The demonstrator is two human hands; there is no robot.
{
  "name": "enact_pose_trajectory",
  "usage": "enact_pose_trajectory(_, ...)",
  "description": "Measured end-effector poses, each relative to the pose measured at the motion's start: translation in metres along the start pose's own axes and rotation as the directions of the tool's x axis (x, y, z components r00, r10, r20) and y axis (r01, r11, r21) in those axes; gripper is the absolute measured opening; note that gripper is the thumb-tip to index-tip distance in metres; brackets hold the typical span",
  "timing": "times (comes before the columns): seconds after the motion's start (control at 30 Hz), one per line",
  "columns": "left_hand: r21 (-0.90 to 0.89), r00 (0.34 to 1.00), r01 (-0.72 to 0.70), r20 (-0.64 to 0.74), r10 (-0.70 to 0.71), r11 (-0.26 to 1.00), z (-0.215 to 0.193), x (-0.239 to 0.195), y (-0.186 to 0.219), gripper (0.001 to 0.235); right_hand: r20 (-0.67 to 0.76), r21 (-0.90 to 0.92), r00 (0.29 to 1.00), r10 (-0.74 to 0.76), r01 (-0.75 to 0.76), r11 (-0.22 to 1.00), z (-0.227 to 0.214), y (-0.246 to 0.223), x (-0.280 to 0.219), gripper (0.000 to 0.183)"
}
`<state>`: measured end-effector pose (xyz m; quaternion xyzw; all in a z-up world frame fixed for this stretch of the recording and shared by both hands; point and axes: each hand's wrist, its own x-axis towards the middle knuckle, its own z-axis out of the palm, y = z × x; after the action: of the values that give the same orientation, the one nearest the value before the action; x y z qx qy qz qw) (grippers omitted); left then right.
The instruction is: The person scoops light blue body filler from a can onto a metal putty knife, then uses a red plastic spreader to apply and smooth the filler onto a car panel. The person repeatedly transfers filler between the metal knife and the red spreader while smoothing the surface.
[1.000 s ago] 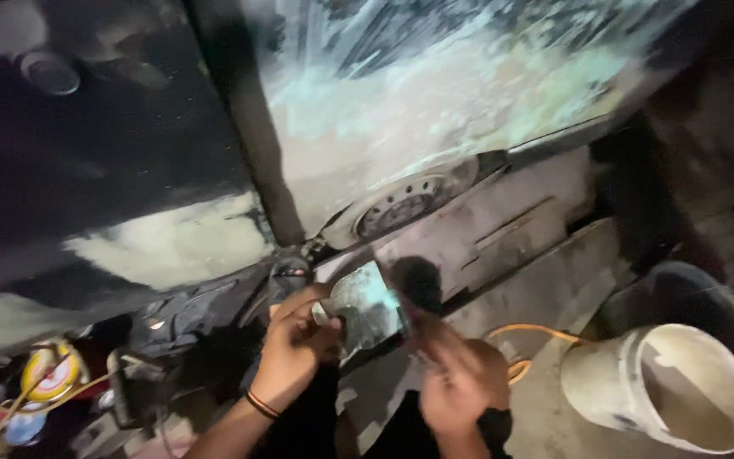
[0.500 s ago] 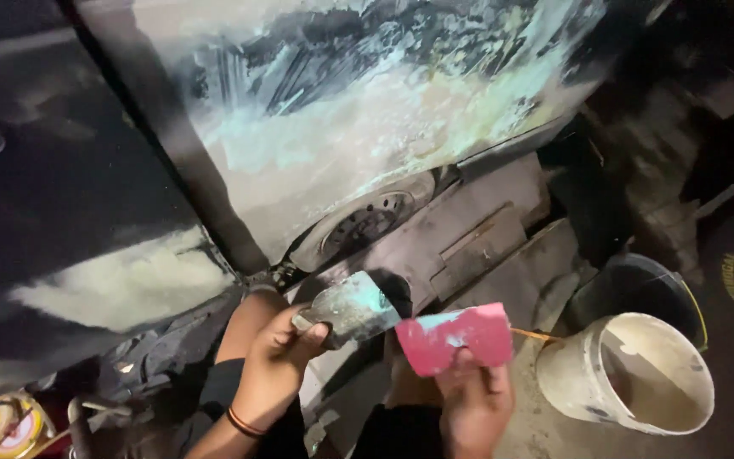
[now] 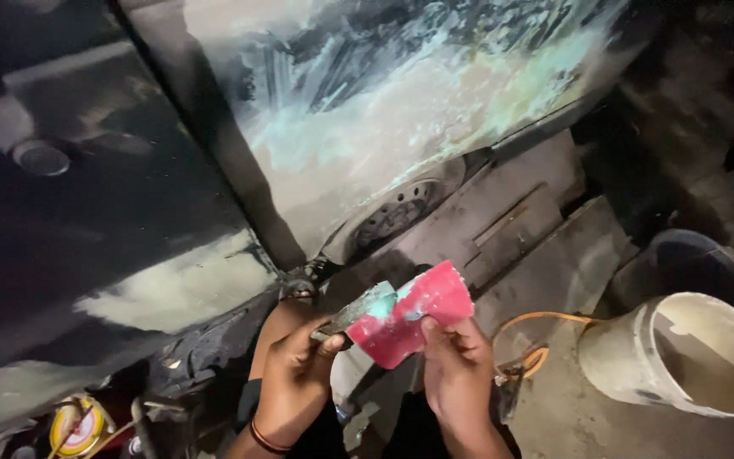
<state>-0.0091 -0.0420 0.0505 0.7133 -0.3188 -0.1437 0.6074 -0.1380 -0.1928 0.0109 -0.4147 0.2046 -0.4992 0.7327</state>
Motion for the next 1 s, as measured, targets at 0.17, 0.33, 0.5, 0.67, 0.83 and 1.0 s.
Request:
enact_pose_trajectory(0.17, 0.141, 0.99, -0.097, -0.084, 0.11, 0.985, -0.03, 0.007, -0.014, 0.022, 0.051, 0.075, 0.991, 0.122, -0.126, 0.989, 0.042, 0.004, -0.002, 0.006)
enact_pose_trajectory(0.33, 0.007, 0.989, 0.062, -0.139, -0.061, 0.998, -0.05, 0.008, -0.025, 0.025, 0.019, -0.257, 0.996, -0.083, 0.085, 0.963, 0.042, -0.011, -0.008, 0.015)
enact_pose_trajectory(0.5, -0.38, 0.917, 0.344, -0.061, -0.394, 0.859, -0.044, 0.0, -0.04, 0.022, 0.756, -0.366, 0.513, -0.407, 0.846, 0.387, 0.053, -0.009, -0.009, 0.024)
enact_pose_trajectory(0.67, -0.745, 0.863, 0.367, 0.05, -0.502, 0.557, -0.039, 0.0, -0.051, 0.022, 0.723, -0.506, 0.549, -0.421, 0.834, 0.219, 0.018, 0.013, 0.006, 0.025)
enact_pose_trajectory(0.83, -0.451, 0.923, 0.252, -0.154, -0.353, 0.856, -0.039, 0.004, -0.051, 0.025, 0.084, -0.923, 0.875, -0.477, 0.249, 0.294, -0.005, 0.011, 0.002, 0.023)
enact_pose_trajectory(1.0, -0.14, 0.979, 0.042, -0.194, -0.069, 0.989, -0.023, 0.002, -0.041, 0.031, -0.043, -0.008, 0.998, 0.046, -0.046, 0.999, -0.004, 0.005, 0.014, 0.014)
